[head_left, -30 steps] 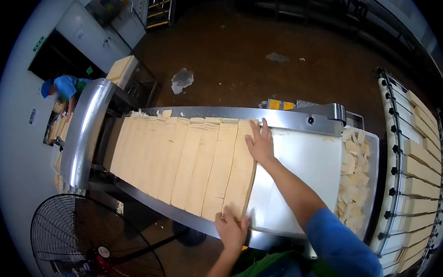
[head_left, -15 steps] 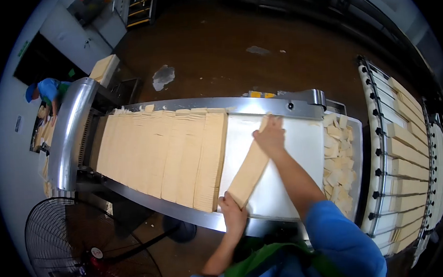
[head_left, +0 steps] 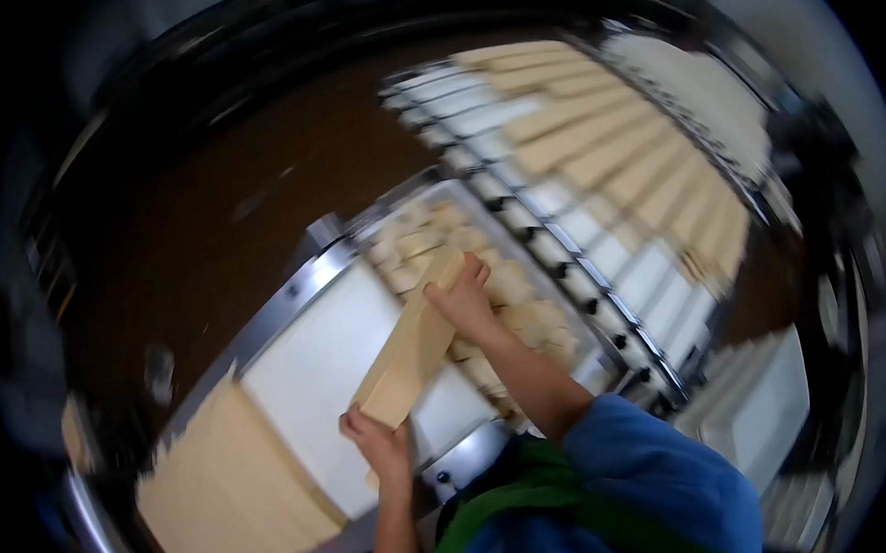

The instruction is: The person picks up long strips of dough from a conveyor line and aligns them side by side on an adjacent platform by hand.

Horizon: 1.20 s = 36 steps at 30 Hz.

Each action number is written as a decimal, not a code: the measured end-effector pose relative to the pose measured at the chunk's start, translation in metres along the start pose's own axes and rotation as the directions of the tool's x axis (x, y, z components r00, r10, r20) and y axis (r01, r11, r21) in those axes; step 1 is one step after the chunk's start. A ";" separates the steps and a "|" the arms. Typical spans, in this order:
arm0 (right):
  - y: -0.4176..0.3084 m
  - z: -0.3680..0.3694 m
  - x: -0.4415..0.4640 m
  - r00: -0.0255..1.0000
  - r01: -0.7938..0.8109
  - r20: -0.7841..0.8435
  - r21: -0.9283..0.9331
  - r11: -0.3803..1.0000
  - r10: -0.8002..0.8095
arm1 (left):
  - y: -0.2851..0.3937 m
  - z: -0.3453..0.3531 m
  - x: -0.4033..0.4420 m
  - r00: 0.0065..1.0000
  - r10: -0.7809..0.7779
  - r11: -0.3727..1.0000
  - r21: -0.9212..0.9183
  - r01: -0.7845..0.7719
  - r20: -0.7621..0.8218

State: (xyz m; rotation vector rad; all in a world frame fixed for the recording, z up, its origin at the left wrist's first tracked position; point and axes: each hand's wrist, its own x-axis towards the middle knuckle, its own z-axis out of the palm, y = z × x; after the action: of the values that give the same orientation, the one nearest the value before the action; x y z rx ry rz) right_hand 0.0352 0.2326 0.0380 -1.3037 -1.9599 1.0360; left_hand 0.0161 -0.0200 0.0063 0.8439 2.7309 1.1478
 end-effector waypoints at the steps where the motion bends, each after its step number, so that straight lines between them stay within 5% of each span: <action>1: 0.007 -0.041 0.001 0.996 -0.035 -0.088 -0.008 0.999 0.034 | 0.020 0.004 0.003 0.999 0.030 0.997 -0.070 -0.029 0.025; 7: 0.112 -0.272 -0.010 0.868 -0.318 -0.403 -0.002 0.948 0.290 | 0.166 0.050 -0.031 0.826 0.482 0.873 -0.243 -0.424 0.291; 10: 0.167 -0.368 -0.032 0.764 -0.505 -0.453 0.023 0.863 0.459 | 0.214 0.084 -0.067 0.546 0.772 0.635 -0.423 -0.647 0.324; 12: 0.204 -0.417 -0.042 0.757 -0.573 -0.402 -0.031 0.819 0.515 | 0.223 0.117 -0.103 0.363 0.931 0.345 -0.386 -0.856 0.027; 13: 0.216 -0.433 -0.044 0.749 -0.603 -0.394 -0.070 0.795 0.533 | 0.234 0.122 -0.105 0.350 0.936 0.334 -0.389 -0.859 0.030; 14: 0.229 -0.447 -0.043 0.745 -0.603 -0.398 -0.059 0.795 0.535 | 0.246 0.128 -0.105 0.211 0.833 0.531 -0.629 -0.568 0.512; 16: 0.253 -0.467 -0.038 0.848 -0.527 -0.228 -0.256 0.810 0.479 | 0.252 0.151 -0.117 -0.143 0.578 0.772 -0.596 -0.223 0.803; 17: 0.252 -0.475 -0.030 0.848 -0.526 -0.225 -0.249 0.813 0.479 | 0.240 0.176 -0.130 -0.153 0.853 0.382 -0.797 -0.468 0.498; 18: 0.243 -0.480 -0.020 0.844 -0.533 -0.198 -0.412 0.739 0.498 | 0.235 0.193 -0.136 -0.269 0.956 -0.088 -0.758 -0.646 0.118; 19: 0.242 -0.486 -0.011 0.837 -0.517 -0.174 -0.563 0.645 0.519 | 0.243 0.196 -0.135 -0.273 0.954 -0.086 -0.755 -0.650 0.126; 25: 0.288 -0.505 0.036 0.831 -0.530 -0.216 -0.591 0.609 0.513 | 0.287 0.205 -0.122 -0.212 0.929 0.094 -0.747 -0.658 0.304; 36: 0.314 -0.522 0.049 0.871 -0.488 -0.340 -0.526 0.697 0.354 | 0.326 0.241 -0.121 -0.199 0.952 0.011 -0.679 -0.734 0.231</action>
State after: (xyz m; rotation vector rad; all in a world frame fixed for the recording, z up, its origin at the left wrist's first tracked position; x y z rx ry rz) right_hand 0.5832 0.5025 0.0598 -2.2047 -1.9247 0.4054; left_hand 0.3316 0.2601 0.0348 2.6416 0.8423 0.8372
